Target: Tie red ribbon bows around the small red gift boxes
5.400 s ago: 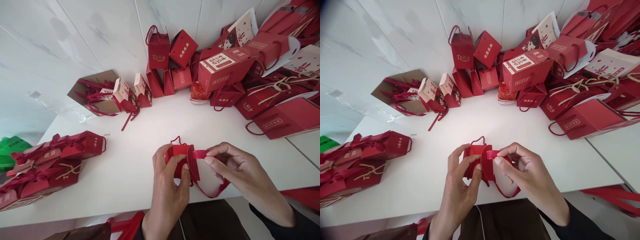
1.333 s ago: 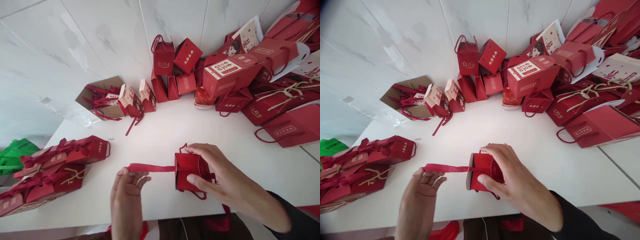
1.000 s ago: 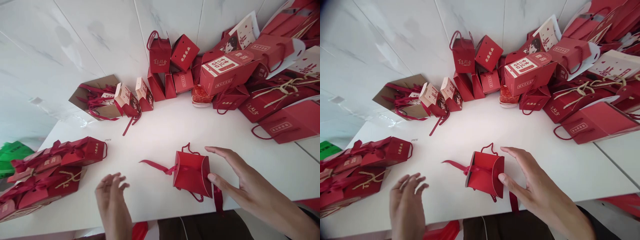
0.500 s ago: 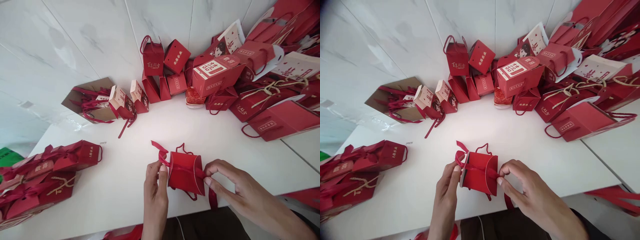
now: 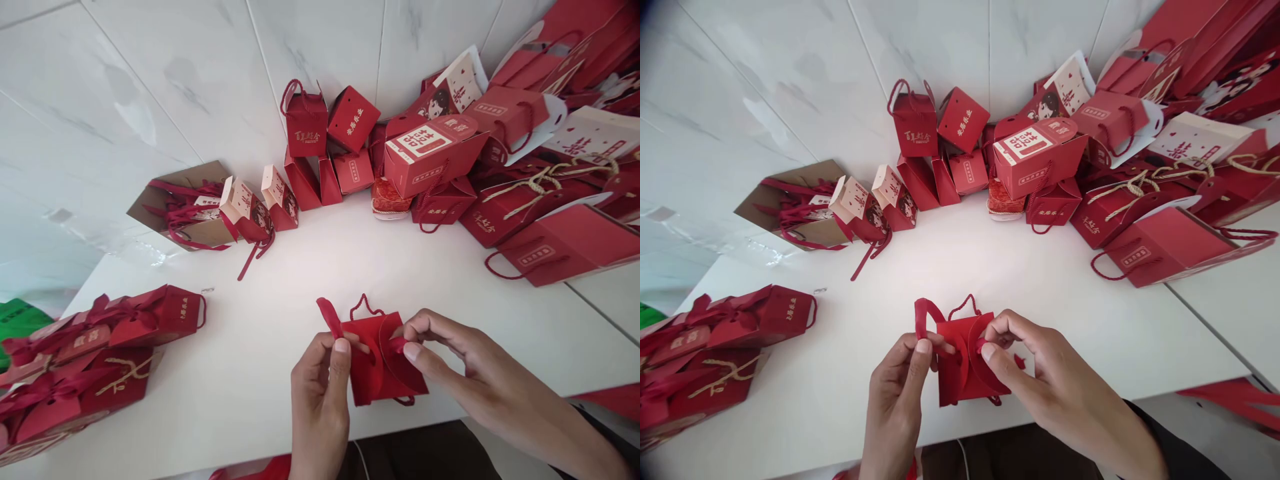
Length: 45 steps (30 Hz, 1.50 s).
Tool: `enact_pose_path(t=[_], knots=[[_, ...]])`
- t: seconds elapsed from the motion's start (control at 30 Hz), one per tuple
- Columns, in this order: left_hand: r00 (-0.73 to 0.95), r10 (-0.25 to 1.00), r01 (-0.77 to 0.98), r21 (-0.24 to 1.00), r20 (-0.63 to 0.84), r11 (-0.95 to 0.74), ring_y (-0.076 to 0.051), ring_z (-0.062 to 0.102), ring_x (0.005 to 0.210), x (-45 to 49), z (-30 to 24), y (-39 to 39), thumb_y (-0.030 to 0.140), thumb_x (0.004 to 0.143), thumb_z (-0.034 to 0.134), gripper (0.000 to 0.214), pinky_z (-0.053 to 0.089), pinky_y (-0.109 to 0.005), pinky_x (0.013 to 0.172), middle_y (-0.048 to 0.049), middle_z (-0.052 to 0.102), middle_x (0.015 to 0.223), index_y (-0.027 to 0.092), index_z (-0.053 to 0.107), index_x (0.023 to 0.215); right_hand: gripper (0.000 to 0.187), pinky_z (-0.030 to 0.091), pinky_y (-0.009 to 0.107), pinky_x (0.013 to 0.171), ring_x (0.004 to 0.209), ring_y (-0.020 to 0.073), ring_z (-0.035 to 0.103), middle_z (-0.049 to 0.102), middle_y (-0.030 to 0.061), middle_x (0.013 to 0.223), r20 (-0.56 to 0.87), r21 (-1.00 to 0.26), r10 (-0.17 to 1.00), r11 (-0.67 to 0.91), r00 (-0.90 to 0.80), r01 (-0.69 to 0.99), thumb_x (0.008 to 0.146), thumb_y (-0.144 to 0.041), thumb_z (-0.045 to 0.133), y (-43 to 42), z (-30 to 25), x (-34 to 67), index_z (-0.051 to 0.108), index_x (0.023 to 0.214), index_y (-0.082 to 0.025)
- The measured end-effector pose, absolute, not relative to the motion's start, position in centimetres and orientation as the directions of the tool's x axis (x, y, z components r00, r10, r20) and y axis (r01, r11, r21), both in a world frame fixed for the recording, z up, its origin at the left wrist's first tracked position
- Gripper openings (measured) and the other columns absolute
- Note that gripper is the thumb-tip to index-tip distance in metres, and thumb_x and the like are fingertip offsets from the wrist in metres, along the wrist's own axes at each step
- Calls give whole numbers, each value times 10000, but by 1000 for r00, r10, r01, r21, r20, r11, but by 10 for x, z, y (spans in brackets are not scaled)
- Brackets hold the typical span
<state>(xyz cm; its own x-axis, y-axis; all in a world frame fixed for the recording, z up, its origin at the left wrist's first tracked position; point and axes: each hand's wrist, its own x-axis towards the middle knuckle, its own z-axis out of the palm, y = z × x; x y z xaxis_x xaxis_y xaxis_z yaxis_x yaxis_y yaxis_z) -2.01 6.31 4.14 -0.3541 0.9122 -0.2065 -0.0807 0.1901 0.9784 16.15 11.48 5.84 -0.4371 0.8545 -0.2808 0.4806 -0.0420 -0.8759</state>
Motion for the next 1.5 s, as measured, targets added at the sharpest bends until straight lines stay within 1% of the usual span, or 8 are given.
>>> enact_pose_path(t=[0.23,0.47,0.63,0.73,0.93,1.07,1.23,1.5], knots=[[-298,941,-13,987,-159,163,-169,600,751,-16,42,62,494,981,589,333,476,-272,671,-46,701,836,198,709,889,346,383,238,487,695,164,550,609,-9,804,-240,-893,864,-17,-442,451,1013,-552,454,117,61,155,588,873,-265],[-114,993,261,964,-10,39,-202,561,771,-7,47,66,296,912,637,111,454,-317,688,-47,637,797,211,706,926,197,520,211,605,697,127,648,706,-43,842,-187,-936,798,32,-573,350,1004,-448,565,131,89,142,646,930,-285],[-208,964,47,983,-166,179,-226,629,814,-9,45,67,470,967,580,325,504,-320,695,-94,720,921,194,738,1035,309,549,294,946,1166,195,671,704,-2,1294,76,-901,764,328,-641,283,1041,-422,519,141,90,142,569,1342,-375],[-265,906,-12,941,-329,338,-205,630,723,-12,47,64,612,925,600,442,509,-306,686,-58,705,788,197,746,880,431,516,357,1027,1272,204,603,646,16,1394,55,-848,729,395,-682,354,1066,-412,468,151,78,148,435,1495,-383],[-347,748,22,793,-565,609,-225,671,813,-14,61,60,712,870,598,493,509,-334,835,-23,744,871,252,759,944,261,512,406,974,965,217,666,719,15,925,43,-747,669,515,-742,421,1050,-435,492,160,75,154,690,1023,-266],[-305,829,-44,877,-468,479,-223,665,842,-13,61,61,706,942,486,543,515,-351,896,-26,719,828,270,751,1128,267,533,296,641,802,189,687,736,-4,934,-73,-791,769,344,-635,507,1033,-501,506,151,82,159,684,996,-306],[-287,893,-120,937,-348,327,-206,679,789,-12,53,61,603,949,587,415,554,-318,768,-26,707,782,255,754,1102,184,534,417,881,1041,274,670,707,53,1090,231,-684,825,514,-515,517,1004,-427,573,138,74,159,608,1149,-321],[-213,947,-96,970,-239,223,-262,608,1270,-15,51,62,516,947,636,361,490,-390,1066,-64,704,1281,278,705,1209,137,520,365,782,913,211,612,617,32,967,109,-702,787,493,-607,514,1053,-295,502,127,68,144,593,956,-262]])
